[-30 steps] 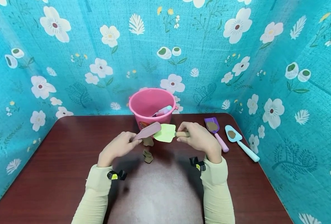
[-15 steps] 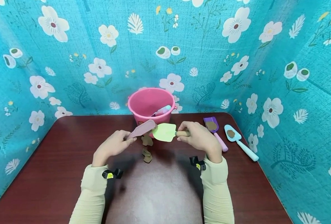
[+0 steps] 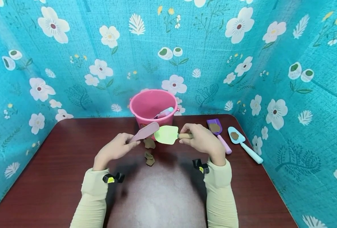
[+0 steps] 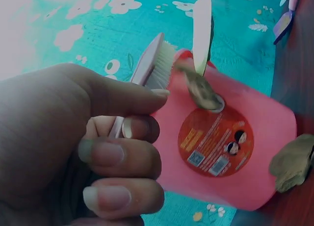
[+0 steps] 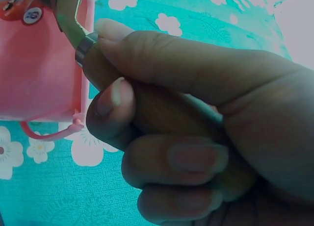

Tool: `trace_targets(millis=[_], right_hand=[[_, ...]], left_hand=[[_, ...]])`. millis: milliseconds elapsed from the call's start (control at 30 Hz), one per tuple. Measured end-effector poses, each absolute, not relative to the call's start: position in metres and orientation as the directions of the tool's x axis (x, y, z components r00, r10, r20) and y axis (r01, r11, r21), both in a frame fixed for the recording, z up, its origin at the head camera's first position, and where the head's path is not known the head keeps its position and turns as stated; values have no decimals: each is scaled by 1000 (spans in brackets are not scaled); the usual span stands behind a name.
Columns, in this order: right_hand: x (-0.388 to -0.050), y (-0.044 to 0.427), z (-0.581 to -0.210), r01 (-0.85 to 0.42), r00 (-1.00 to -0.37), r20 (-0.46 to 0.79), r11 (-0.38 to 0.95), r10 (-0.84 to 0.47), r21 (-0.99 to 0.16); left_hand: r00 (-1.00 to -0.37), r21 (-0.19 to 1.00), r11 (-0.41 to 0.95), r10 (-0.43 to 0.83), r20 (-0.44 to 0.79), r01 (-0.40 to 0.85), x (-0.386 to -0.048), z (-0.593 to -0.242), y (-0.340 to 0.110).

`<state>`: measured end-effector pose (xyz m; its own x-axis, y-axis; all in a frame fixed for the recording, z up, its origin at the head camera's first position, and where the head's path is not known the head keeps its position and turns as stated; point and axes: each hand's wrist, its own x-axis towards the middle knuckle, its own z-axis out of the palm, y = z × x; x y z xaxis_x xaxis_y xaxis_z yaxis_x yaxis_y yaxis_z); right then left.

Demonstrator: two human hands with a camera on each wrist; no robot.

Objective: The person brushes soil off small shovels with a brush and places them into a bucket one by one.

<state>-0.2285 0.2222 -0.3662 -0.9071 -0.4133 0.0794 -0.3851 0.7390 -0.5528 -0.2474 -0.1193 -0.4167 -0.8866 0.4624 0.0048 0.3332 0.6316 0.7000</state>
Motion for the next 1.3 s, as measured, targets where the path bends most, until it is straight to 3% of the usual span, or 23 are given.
trace_targets(millis=[433,1033,1300], right_hand=[[-227,216,-366,-396,-903,93,732,-418,-555],[-226,226,-365,-396,-909,118,744,-399,-538],[-226,219,-366,-416,-897,125,713,-425,-564]], left_hand=[[-799,785,478,601,35,394,-246,-434,-75],[-888,732,601,459,13,321,-263,-441,-116],[-793,901,354,609,-20,250,-260,-438,-108]])
